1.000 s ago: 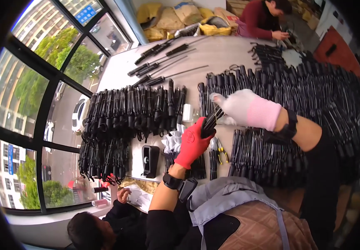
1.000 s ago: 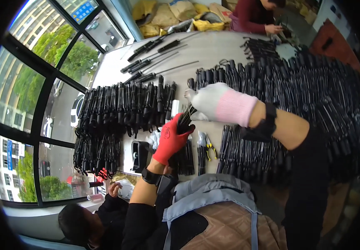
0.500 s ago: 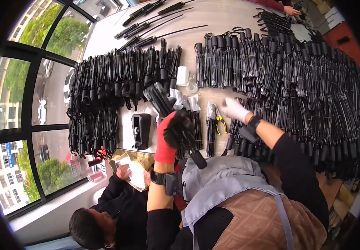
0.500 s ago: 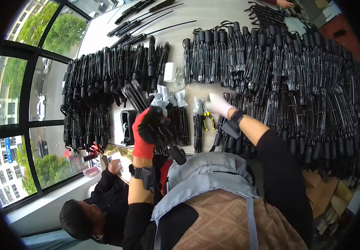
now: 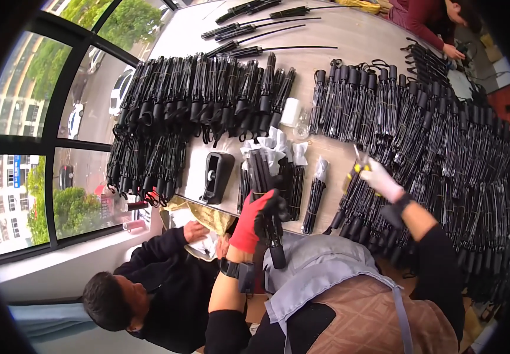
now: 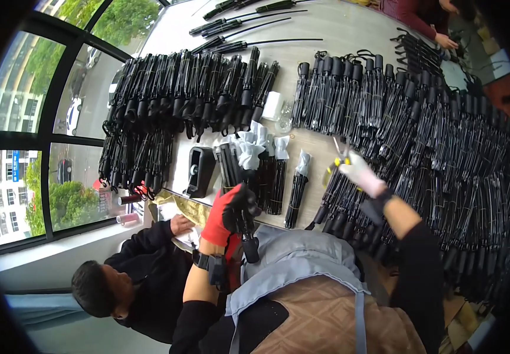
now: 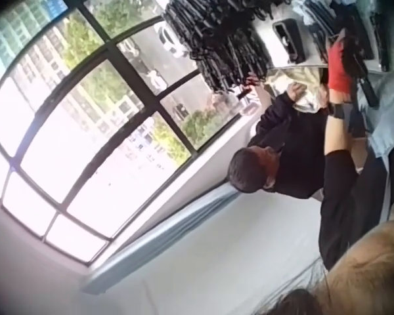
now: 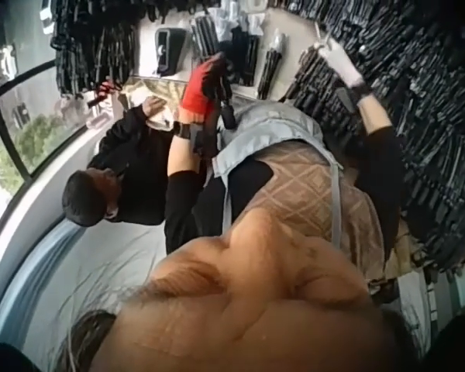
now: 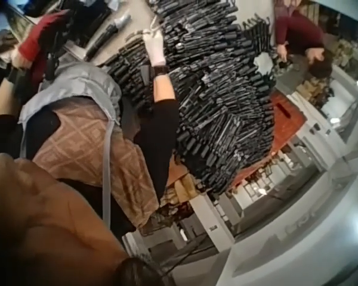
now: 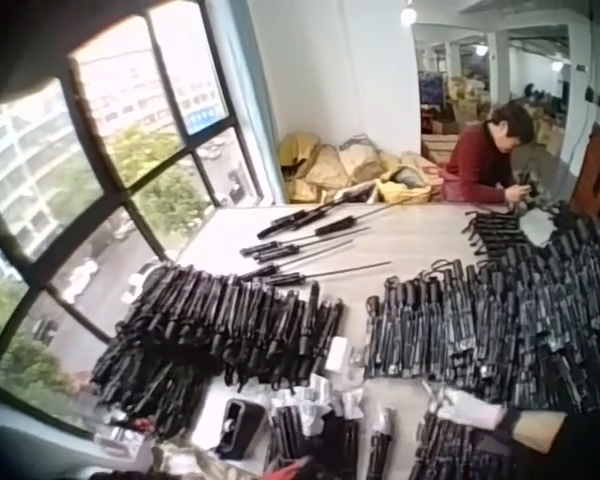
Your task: The person picks up an umbrella frame, opens and closes it to test it, and uses pliers to cut a wire. They then wrap a rubber band around the folded frame and place it back on the table before repeating the process.
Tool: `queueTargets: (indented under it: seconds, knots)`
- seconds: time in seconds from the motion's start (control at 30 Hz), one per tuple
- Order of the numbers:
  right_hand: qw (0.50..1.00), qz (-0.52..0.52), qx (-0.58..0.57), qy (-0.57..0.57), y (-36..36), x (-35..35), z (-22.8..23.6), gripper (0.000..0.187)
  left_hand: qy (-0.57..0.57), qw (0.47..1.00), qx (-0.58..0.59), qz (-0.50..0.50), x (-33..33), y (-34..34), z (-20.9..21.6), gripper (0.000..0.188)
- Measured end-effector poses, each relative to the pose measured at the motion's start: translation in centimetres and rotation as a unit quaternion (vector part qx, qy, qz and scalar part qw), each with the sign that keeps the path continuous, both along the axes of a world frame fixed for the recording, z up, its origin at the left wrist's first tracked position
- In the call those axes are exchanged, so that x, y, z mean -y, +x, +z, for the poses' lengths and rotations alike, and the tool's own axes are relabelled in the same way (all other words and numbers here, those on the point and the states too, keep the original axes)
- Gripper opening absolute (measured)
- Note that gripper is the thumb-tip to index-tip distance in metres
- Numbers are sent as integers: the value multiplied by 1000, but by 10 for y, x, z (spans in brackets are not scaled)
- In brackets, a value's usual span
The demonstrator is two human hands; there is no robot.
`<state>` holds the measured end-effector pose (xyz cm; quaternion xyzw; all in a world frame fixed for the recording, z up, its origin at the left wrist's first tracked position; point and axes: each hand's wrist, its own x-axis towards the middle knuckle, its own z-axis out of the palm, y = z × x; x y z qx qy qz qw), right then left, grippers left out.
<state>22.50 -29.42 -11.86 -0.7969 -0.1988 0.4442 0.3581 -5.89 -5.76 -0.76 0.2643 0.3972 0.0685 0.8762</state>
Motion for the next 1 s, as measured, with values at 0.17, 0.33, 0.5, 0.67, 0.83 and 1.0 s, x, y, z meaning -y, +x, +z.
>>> queueTargets:
  seconds: [0.17, 0.33, 0.5, 0.67, 0.83, 1.0]
  knots:
    - [985, 36, -165, -35, -49, 24, 169, 21, 16, 992, 54, -115, 24, 16, 24, 29]
    - [982, 88, -139, 90, -122, 54, 155, 11, 40, 981, 61, -181, 34, 34, 25, 35]
    - [935, 92, -325, -106, -107, 68, 167, 23, 56, 968, 89, -227, 46, 40, 57, 40]
    - [934, 241, 264, -7, -56, 33, 210, 18, 138, 953, 63, -261, 66, 41, 71, 42]
    - [784, 310, 530, -89, -31, -4, 231, 26, 211, 931, 32, -295, 73, 40, 72, 42]
    - [728, 349, 571, -147, -32, -7, 234, 24, 201, 935, 19, -291, 76, 39, 67, 39]
